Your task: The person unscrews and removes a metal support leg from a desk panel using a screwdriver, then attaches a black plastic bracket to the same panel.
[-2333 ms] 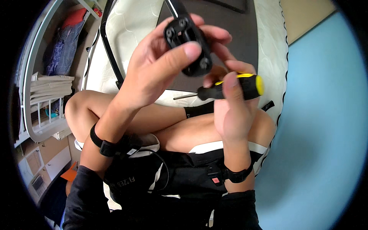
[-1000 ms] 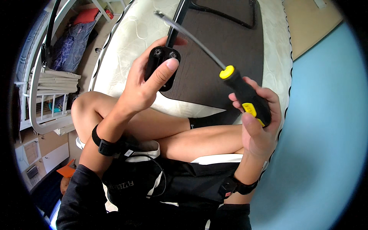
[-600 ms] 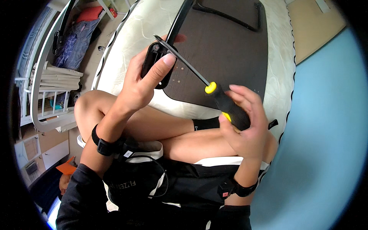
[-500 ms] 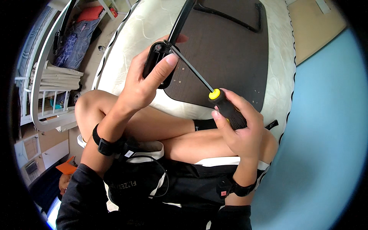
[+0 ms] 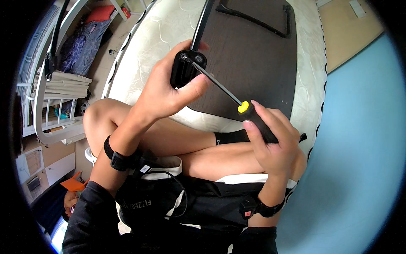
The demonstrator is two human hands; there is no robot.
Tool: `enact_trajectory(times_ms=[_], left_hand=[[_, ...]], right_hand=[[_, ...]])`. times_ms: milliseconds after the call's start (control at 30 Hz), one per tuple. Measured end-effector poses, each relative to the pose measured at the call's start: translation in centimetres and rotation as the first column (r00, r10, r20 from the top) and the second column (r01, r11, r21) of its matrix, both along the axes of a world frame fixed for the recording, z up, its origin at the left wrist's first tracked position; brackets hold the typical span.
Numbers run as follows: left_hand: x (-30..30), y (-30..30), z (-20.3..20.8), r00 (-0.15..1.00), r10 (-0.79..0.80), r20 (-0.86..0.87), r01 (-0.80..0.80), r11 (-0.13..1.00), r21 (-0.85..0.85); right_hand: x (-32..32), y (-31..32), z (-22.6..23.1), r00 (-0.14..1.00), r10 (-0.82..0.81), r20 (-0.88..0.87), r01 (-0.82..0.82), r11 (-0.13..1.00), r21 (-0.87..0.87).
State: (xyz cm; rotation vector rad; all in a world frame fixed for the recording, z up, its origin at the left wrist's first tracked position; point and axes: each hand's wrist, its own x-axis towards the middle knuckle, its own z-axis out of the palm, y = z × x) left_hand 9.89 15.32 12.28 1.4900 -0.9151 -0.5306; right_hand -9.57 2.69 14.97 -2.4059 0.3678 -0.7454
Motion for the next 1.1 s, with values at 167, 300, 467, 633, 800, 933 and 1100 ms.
enact_trajectory(times_ms=[167,300,467,633,800,933,1100], left_hand=[[0.09,0.0,0.28,0.999,0.005,0.044,-0.006,1.0,0.03],[-0.07,-0.16,-0.4,0.993,0.028,0.118,-0.031,0.999,0.025],[-0.16,-0.24,-0.39,0.998,0.005,0.067,-0.006,1.0,0.01],[-0.29,-0.27,-0.03,1.0,-0.02,0.008,0.019,1.0,0.023],[-0.17,-0.29,-0.4,0.999,-0.013,-0.033,0.013,1.0,0.017],[-0.12,-0.34,0.1,1.0,-0.016,-0.024,0.016,1.0,0.023],[-0.28,-0.12,0.12,0.999,-0.028,-0.045,0.028,1.0,-0.002]], right_hand=[[-0.02,0.11,0.16,1.0,-0.021,-0.014,0.021,1.0,0.0],[-0.05,-0.01,0.0,1.0,-0.017,-0.012,0.018,1.0,0.013],[-0.16,0.05,0.65,0.999,-0.013,-0.051,0.014,1.0,0.009],[-0.18,0.05,0.44,0.999,-0.018,-0.04,0.019,0.999,0.029],[-0.34,0.11,0.7,0.996,-0.019,-0.084,0.023,0.999,0.037],[-0.27,0.08,0.37,0.999,-0.032,-0.044,0.033,0.999,0.023],[-0.18,0.03,0.36,1.0,0.011,-0.03,-0.01,0.999,0.035]])
